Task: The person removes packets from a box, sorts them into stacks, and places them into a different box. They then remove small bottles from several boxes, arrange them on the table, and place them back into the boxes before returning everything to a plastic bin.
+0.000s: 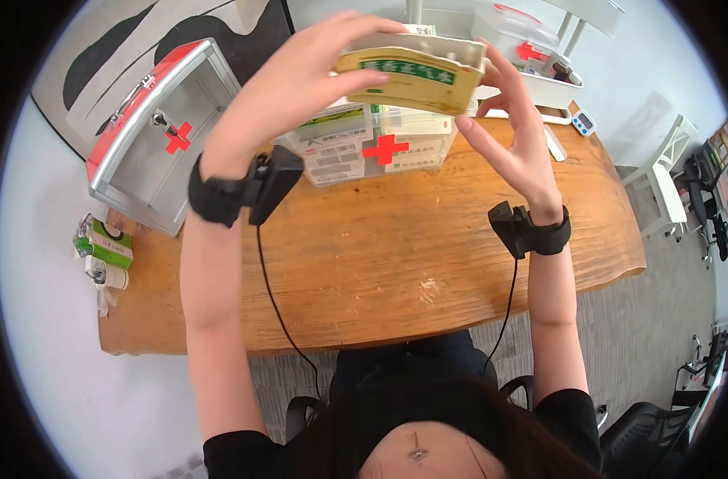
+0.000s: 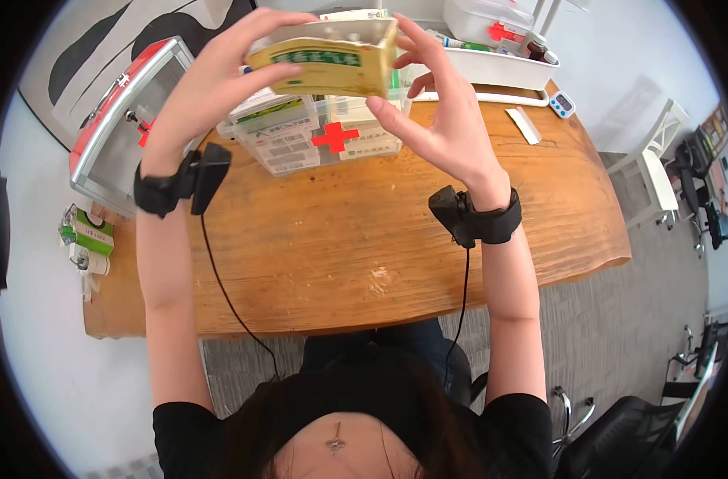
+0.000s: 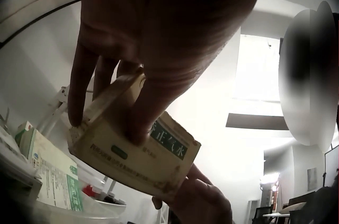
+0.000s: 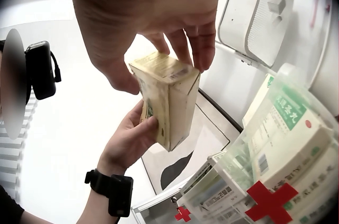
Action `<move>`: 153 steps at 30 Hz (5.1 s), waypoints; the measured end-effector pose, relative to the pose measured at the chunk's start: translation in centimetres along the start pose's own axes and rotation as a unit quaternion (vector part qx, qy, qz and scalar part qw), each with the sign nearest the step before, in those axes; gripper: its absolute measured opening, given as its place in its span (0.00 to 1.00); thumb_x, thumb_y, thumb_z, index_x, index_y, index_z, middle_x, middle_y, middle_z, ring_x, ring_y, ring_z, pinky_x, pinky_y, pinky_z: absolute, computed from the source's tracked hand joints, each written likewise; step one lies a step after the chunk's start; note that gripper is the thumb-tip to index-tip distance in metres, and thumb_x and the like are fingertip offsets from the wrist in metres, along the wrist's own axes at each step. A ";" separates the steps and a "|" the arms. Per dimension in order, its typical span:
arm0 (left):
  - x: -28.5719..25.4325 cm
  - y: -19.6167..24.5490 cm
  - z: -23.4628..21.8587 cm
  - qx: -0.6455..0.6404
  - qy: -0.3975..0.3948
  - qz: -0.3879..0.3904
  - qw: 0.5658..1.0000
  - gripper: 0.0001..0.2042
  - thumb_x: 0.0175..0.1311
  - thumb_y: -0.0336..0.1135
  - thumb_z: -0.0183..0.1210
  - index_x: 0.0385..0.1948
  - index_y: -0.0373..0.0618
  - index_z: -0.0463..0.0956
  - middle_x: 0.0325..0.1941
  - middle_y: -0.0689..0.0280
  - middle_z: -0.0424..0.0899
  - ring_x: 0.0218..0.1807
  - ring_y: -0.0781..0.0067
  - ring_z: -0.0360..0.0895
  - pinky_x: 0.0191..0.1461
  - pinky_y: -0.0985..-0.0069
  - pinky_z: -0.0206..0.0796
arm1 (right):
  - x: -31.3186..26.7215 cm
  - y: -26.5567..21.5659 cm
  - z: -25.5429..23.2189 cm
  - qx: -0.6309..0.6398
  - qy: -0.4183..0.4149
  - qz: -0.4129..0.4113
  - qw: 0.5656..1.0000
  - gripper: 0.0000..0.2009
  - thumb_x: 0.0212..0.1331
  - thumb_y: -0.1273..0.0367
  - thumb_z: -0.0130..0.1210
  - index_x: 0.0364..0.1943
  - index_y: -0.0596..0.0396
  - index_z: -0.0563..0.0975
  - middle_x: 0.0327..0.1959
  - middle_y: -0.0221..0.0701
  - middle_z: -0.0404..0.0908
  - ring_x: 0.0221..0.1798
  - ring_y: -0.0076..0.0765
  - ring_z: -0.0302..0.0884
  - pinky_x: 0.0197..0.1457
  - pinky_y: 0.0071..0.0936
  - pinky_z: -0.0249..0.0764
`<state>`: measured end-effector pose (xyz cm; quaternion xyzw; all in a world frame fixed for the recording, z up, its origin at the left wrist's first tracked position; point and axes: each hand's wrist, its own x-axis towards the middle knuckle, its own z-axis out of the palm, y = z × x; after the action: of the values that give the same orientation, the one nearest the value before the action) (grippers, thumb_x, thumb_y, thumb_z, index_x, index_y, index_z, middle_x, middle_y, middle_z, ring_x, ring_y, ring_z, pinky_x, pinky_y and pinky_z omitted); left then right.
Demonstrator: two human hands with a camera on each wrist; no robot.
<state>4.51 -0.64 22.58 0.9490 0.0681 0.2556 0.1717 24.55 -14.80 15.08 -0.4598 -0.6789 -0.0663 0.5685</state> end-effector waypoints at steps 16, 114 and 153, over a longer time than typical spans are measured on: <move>6.7 -2.9 10.6 -0.216 0.177 -0.363 0.889 0.60 0.50 0.47 0.64 0.65 0.40 0.15 0.69 0.30 0.21 0.73 0.32 0.27 0.72 0.53 0.37 | -1.2 3.7 -5.2 0.045 0.145 0.211 0.966 0.21 0.52 0.68 0.63 0.46 0.64 0.68 0.42 0.39 0.79 0.45 0.28 0.77 0.38 0.21 0.78; 3.0 -5.7 8.3 0.481 0.036 -0.054 0.874 0.12 0.55 0.30 0.55 0.41 0.42 0.72 0.37 0.60 0.80 0.45 0.60 0.78 0.48 0.55 0.66 | -1.1 4.6 4.1 -0.229 -0.107 -0.027 0.967 0.14 0.47 0.61 0.63 0.33 0.56 0.79 0.32 0.34 0.81 0.41 0.40 0.74 0.54 0.36 0.66; 5.9 -6.5 6.4 0.433 -0.169 -0.167 0.869 0.18 0.38 0.30 0.71 0.36 0.45 0.80 0.39 0.60 0.84 0.53 0.59 0.75 0.51 0.57 0.67 | -1.6 5.5 4.5 -0.306 -0.130 -0.059 0.941 0.11 0.43 0.75 0.59 0.30 0.52 0.69 0.29 0.29 0.73 0.39 0.39 0.71 0.50 0.34 0.66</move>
<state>12.54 4.81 17.80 0.9312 0.2997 0.0037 -0.2075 25.08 -9.78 9.77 -0.5750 -0.7201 -0.2436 0.3025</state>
